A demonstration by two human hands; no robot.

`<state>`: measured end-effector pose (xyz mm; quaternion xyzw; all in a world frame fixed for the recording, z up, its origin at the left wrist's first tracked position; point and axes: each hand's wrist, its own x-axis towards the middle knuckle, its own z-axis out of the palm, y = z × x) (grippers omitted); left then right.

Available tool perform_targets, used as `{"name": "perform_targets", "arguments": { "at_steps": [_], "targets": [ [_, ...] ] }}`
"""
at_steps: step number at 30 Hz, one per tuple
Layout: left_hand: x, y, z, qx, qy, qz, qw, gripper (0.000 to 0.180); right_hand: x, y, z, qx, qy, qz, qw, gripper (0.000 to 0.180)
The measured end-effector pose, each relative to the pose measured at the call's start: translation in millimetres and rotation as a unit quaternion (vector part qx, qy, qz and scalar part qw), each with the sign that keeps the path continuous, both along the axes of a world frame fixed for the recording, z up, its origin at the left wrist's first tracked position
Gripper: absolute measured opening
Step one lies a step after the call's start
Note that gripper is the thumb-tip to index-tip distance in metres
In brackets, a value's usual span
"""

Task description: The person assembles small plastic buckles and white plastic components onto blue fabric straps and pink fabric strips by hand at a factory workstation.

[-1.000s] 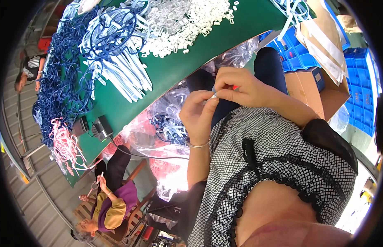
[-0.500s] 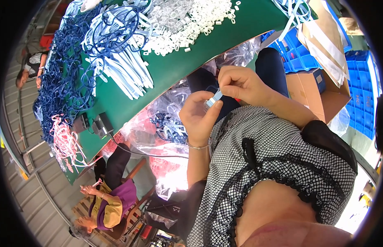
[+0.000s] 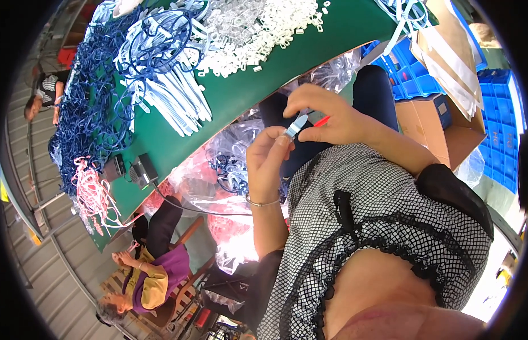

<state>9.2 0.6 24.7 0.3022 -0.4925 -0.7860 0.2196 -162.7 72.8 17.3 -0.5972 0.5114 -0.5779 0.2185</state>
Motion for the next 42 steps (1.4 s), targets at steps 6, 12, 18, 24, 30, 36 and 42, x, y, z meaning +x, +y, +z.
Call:
{"name": "perform_targets", "arguments": {
  "at_steps": [6,12,18,24,30,36,42],
  "targets": [
    [0.2,3.8,-4.0,0.037,0.077,0.011,0.996,0.014,1.2,5.0,4.0,0.057,-0.061,0.083,0.993,0.019],
    [2.1,3.2,-0.8,0.038,0.076,0.035,0.996,0.017,5.3,-1.2,3.0,0.039,-0.073,0.079,0.993,0.018],
    [4.2,1.0,-3.0,0.055,0.024,0.014,0.998,0.017,3.4,-3.2,2.9,0.065,-0.041,0.085,0.993,0.020],
    [5.3,-1.6,-2.1,0.024,0.022,0.006,0.999,0.013,5.3,-1.1,5.8,0.037,0.098,0.038,0.994,0.021],
    [3.1,1.5,3.8,-0.063,-0.035,0.030,0.997,0.014,8.8,1.5,4.5,-0.001,0.163,-0.028,0.986,0.021],
    [6.5,0.9,-9.9,0.111,0.122,0.012,0.986,0.021,6.8,0.3,0.8,0.020,0.073,0.020,0.997,0.022],
    [0.7,0.7,-15.0,0.060,0.046,0.076,0.994,0.014,6.8,1.5,0.5,0.072,0.024,0.030,0.997,0.023]
  ]
}}
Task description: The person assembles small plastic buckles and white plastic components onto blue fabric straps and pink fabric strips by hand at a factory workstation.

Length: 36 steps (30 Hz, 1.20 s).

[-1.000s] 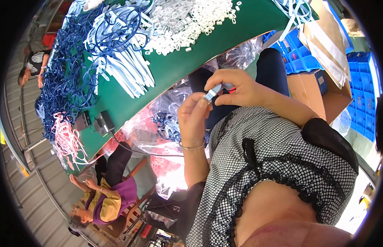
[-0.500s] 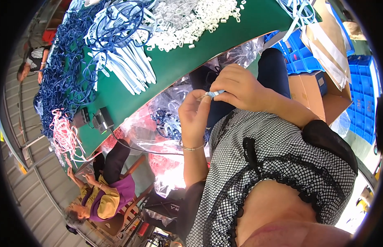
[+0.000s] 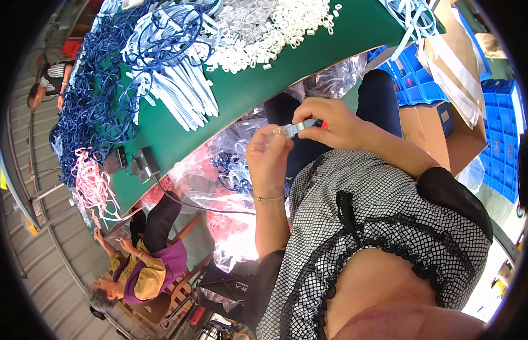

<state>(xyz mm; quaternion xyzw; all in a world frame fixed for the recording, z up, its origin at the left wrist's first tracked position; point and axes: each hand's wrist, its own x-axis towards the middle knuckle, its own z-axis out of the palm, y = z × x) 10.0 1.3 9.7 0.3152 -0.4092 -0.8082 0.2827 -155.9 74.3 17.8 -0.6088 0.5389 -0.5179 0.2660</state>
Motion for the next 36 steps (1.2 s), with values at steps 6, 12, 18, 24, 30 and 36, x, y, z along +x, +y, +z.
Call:
{"name": "perform_targets", "arguments": {
  "at_steps": [6,12,18,24,30,36],
  "targets": [
    [-5.0,4.8,-9.8,0.182,0.270,0.040,0.945,0.015,-3.8,-2.6,2.8,0.063,-0.052,0.024,0.996,0.024],
    [-5.5,5.2,-12.2,0.131,0.199,0.087,0.967,0.016,-3.9,-3.9,-7.6,0.069,-0.065,0.058,0.994,0.026],
    [37.6,-32.5,-1.8,0.042,0.351,0.163,0.921,0.020,-27.8,1.1,-58.0,0.127,0.148,0.084,0.977,0.024],
    [42.2,-38.8,-53.4,0.178,0.276,0.072,0.942,0.024,15.1,-24.8,2.5,-0.098,0.247,0.133,0.955,0.023],
    [13.1,-15.7,-54.4,0.230,-0.002,-0.040,0.972,0.029,82.1,-32.4,-1.1,-0.193,0.283,0.413,0.844,0.026],
    [41.7,-25.4,-43.1,0.200,0.166,0.028,0.965,0.029,59.5,-98.0,11.6,-0.318,0.263,0.183,0.893,0.013]
  ]
}}
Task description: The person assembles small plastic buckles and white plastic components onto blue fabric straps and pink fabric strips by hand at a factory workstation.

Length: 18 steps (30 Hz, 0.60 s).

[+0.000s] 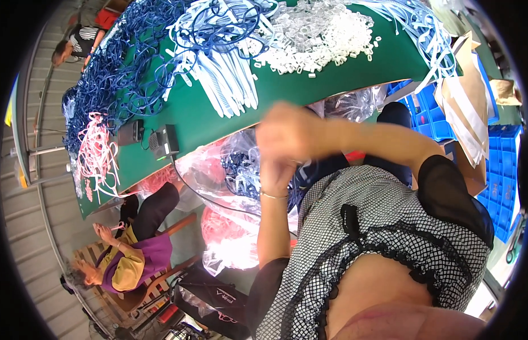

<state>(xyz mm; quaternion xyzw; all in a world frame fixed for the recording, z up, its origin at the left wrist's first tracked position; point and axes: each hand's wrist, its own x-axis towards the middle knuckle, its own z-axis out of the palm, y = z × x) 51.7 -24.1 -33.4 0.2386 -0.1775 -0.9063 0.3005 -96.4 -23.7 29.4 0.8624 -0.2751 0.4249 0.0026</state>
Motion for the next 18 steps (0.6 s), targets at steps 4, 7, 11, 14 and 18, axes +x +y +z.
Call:
{"name": "perform_targets", "arguments": {
  "at_steps": [4,7,11,14,18],
  "targets": [
    [4.2,7.9,8.6,0.006,0.054,0.026,0.998,0.037,-33.7,-65.2,-15.6,0.066,0.125,-0.236,0.961,0.018],
    [4.6,9.4,5.5,0.041,0.175,0.000,0.984,0.040,-29.0,-85.4,-18.0,0.057,0.166,-0.243,0.954,0.019],
    [3.7,20.8,12.9,0.042,0.088,0.043,0.994,0.037,-29.4,-96.9,-7.5,0.095,0.200,-0.230,0.948,0.017],
    [3.4,23.5,13.2,0.045,0.055,0.041,0.997,0.031,-37.5,-104.6,-13.2,0.051,0.207,-0.200,0.956,0.011],
    [8.6,23.1,9.1,0.014,0.074,0.062,0.995,0.030,-41.6,-104.8,-15.2,0.034,0.198,-0.133,0.971,0.013]
  ]
}}
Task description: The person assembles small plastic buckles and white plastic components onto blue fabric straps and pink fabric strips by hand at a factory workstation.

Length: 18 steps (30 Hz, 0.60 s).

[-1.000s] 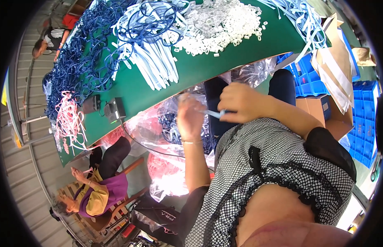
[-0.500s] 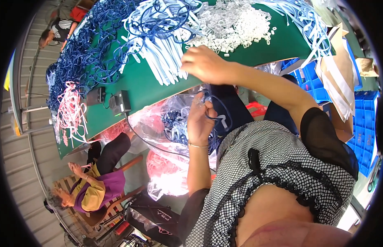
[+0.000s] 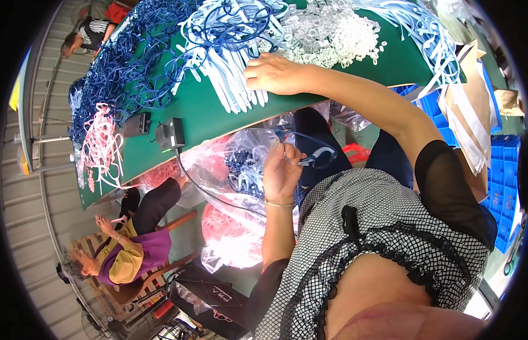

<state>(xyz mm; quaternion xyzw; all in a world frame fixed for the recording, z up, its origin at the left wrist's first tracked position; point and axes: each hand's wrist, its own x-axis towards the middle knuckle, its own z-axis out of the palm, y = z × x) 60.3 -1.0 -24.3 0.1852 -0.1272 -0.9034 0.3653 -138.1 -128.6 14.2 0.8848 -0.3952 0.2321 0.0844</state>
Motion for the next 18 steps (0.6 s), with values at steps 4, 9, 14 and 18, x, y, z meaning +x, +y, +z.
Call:
{"name": "perform_targets", "arguments": {
  "at_steps": [4,9,14,18],
  "targets": [
    [-0.4,0.7,6.8,-0.014,-0.030,0.050,0.998,0.016,-9.4,-0.7,-7.0,0.044,-0.048,-0.008,0.998,0.017],
    [-0.5,3.9,5.0,-0.030,-0.050,0.048,0.997,0.015,-8.1,-7.4,-0.4,0.048,-0.035,0.004,0.998,0.015],
    [-3.3,6.0,10.6,-0.061,-0.086,0.047,0.993,0.016,-18.3,-12.1,9.2,0.041,0.021,0.025,0.999,0.016],
    [-1.1,6.6,6.5,-0.063,-0.079,0.056,0.993,0.012,-16.8,-15.1,17.9,0.059,0.046,0.034,0.997,0.012]
  ]
}}
